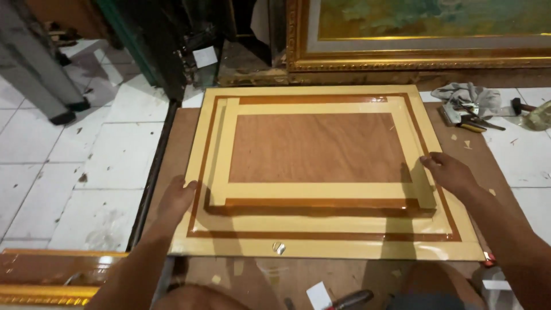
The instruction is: Fastening a metal hanging bracket to the back of a wooden picture frame using a screwdriver and then lifting the frame for inspection.
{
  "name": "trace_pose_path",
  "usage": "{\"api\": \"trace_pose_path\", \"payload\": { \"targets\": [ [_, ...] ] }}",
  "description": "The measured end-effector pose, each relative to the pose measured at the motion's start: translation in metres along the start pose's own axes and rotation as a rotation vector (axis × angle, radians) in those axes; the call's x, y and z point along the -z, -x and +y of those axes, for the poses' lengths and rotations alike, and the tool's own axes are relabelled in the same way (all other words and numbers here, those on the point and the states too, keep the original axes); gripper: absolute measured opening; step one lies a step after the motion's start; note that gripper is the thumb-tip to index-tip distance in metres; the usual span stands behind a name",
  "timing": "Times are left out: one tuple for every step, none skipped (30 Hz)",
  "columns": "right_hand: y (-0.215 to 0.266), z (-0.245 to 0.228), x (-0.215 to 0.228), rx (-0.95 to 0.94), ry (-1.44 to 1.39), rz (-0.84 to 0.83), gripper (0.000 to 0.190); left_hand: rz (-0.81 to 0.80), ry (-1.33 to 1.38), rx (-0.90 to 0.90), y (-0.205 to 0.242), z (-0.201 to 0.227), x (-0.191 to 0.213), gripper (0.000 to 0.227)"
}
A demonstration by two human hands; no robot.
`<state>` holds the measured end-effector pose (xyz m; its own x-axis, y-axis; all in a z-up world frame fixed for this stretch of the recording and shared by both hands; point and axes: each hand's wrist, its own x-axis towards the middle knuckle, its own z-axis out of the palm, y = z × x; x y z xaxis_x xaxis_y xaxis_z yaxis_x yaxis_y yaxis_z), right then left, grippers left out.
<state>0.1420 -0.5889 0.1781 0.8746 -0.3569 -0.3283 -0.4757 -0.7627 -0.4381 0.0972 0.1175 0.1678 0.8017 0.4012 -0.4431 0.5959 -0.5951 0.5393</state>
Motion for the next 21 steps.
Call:
{"api": "trace_pose_path", "payload": {
  "targets": [
    [-0.011, -0.001, 0.002, -0.005, -0.002, 0.005, 0.08, -0.003, -0.002, -0.006, -0.014, 0.003, -0.002, 0.075],
    [-0.023, -0.002, 0.003, -0.044, -0.036, 0.007, 0.081, -0.01, 0.037, 0.017, -0.028, 0.006, -0.004, 0.081],
    [-0.034, -0.003, 0.004, -0.084, -0.07, 0.009, 0.083, -0.018, 0.076, 0.04, -0.043, 0.009, -0.006, 0.087],
    [-0.049, 0.0, 0.001, -0.09, -0.075, 0.014, 0.083, -0.021, 0.072, 0.033, -0.068, 0.004, -0.011, 0.087],
    [-0.064, 0.003, -0.003, -0.098, -0.035, 0.017, 0.083, -0.007, 0.141, 0.096, -0.093, -0.002, -0.016, 0.09],
    [-0.077, 0.008, -0.005, -0.109, 0.008, 0.018, 0.084, 0.003, 0.209, 0.161, -0.117, -0.007, -0.023, 0.094],
    [-0.085, 0.015, -0.008, -0.118, 0.005, 0.022, 0.084, -0.004, 0.204, 0.156, -0.131, -0.007, -0.028, 0.094],
    [-0.094, 0.02, -0.009, -0.169, -0.069, 0.03, 0.085, -0.009, 0.249, 0.244, -0.146, -0.007, -0.032, 0.089],
    [-0.102, 0.024, -0.011, -0.219, -0.145, 0.039, 0.089, -0.015, 0.293, 0.332, -0.16, -0.007, -0.036, 0.084],
    [-0.112, 0.031, -0.014, -0.223, -0.146, 0.039, 0.089, -0.017, 0.289, 0.331, -0.164, -0.004, -0.037, 0.084],
    [-0.121, 0.038, -0.017, -0.231, -0.181, 0.036, 0.09, -0.04, 0.318, 0.343, -0.167, -0.001, -0.038, 0.086],
    [-0.13, 0.044, -0.021, -0.237, -0.219, 0.034, 0.092, -0.06, 0.347, 0.352, -0.17, 0.003, -0.037, 0.088],
    [-0.141, 0.05, -0.026, -0.239, -0.222, 0.034, 0.092, -0.06, 0.344, 0.35, -0.166, 0.007, -0.034, 0.088],
    [-0.152, 0.059, -0.03, -0.208, -0.214, 0.038, 0.085, -0.034, 0.385, 0.361, -0.16, 0.012, -0.033, 0.087],
    [-0.161, 0.068, -0.033, -0.177, -0.207, 0.042, 0.079, -0.008, 0.426, 0.372, -0.154, 0.016, -0.032, 0.086],
    [-0.158, 0.06, -0.031, -0.177, -0.211, 0.044, 0.079, -0.006, 0.424, 0.368, -0.152, 0.019, -0.032, 0.086],
    [-0.154, 0.053, -0.029, -0.277, -0.321, 0.071, 0.077, 0.002, 0.447, 0.385, -0.148, 0.022, -0.032, 0.087],
    [-0.15, 0.046, -0.026, -0.375, -0.432, 0.098, 0.075, 0.011, 0.472, 0.401, -0.144, 0.024, -0.031, 0.087],
    [-0.153, 0.048, -0.026, -0.373, -0.437, 0.099, 0.075, 0.014, 0.471, 0.396, -0.148, 0.023, -0.034, 0.087],
    [-0.156, 0.049, -0.027, -0.388, -0.459, 0.087, 0.078, 0.037, 0.455, 0.356, -0.151, 0.02, -0.036, 0.086],
    [-0.158, 0.05, -0.028, -0.403, -0.481, 0.074, 0.082, 0.061, 0.438, 0.317, -0.154, 0.017, -0.038, 0.085]
  ]
}}
